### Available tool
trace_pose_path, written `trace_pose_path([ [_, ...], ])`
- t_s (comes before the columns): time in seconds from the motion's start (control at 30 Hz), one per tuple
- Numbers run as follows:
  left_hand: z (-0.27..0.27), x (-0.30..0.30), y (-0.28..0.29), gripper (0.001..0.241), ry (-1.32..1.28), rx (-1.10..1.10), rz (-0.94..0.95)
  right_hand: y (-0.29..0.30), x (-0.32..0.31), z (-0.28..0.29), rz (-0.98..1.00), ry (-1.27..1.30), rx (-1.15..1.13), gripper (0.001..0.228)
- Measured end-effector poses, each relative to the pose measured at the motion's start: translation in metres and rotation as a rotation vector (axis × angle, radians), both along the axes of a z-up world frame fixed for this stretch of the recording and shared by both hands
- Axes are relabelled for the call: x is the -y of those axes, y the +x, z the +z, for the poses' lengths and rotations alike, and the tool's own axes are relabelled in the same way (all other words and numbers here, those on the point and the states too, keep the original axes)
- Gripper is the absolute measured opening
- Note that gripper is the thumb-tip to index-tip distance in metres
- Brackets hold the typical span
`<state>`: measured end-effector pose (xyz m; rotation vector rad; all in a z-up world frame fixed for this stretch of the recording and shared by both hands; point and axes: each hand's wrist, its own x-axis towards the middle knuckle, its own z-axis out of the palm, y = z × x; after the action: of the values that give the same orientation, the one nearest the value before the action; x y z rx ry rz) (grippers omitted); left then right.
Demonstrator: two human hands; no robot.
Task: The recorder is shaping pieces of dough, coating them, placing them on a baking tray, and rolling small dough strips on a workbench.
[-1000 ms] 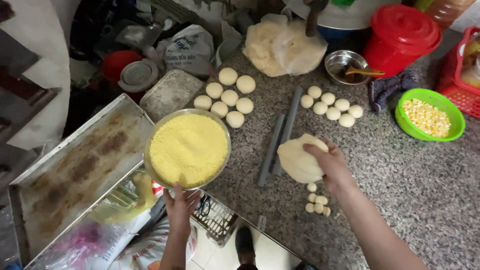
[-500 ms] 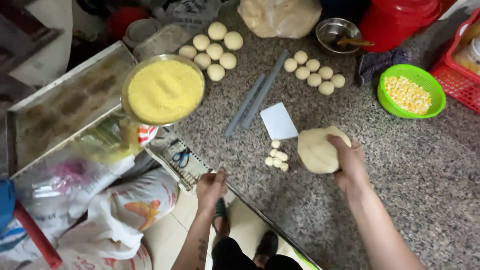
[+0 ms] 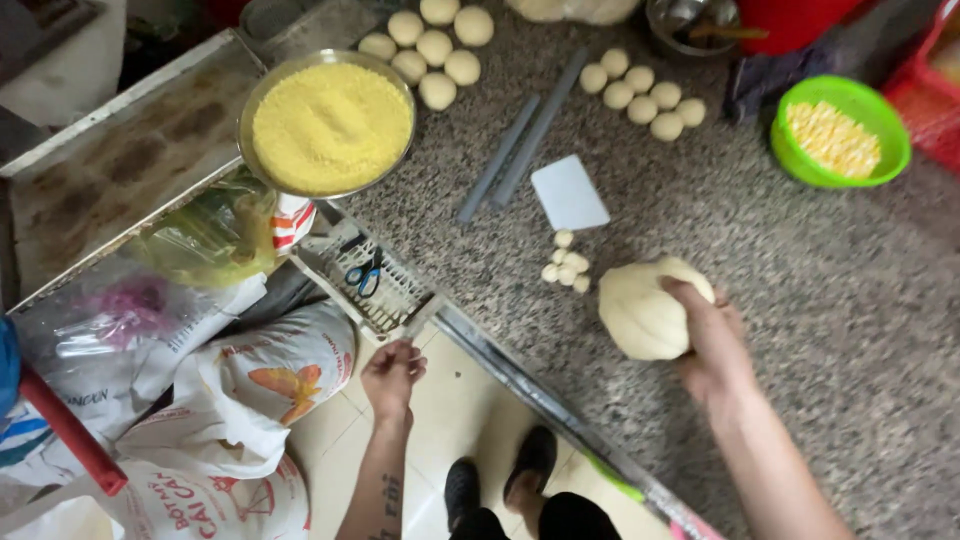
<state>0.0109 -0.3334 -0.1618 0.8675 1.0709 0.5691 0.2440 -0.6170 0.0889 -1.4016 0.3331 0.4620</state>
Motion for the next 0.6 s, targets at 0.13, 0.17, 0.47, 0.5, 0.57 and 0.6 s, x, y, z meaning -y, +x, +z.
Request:
trace_pose_path([
  [0.13,-0.060,-0.004,-0.021,0.010,-0.091,-0.074,-0.074,-0.036,-0.018,-0.007,-0.037,-0.052,-0.006,0.038],
  [0.17,-0.074,-0.003,-0.023,0.010,-0.099,-0.083,-0.081,-0.048,-0.024,-0.005,-0.044,-0.059,-0.016,0.038],
  [0.47,-0.202,0.010,0.036,0.016,-0.007,-0.336,-0.342,-0.115,-0.005,-0.048,-0.177,-0.277,-0.200,0.045],
  [0.5,-0.220,0.009,0.057,0.021,0.153,-0.453,-0.427,-0.112,0.018,-0.071,-0.189,-0.336,-0.157,0.043],
  [0.57,-0.252,0.010,0.092,0.026,0.310,-0.558,-0.510,-0.103,0.067,-0.115,-0.207,-0.403,-0.106,0.042],
  [0.6,-0.265,0.012,0.106,0.031,0.401,-0.649,-0.549,-0.099,0.092,-0.135,-0.113,-0.397,-0.007,0.041],
])
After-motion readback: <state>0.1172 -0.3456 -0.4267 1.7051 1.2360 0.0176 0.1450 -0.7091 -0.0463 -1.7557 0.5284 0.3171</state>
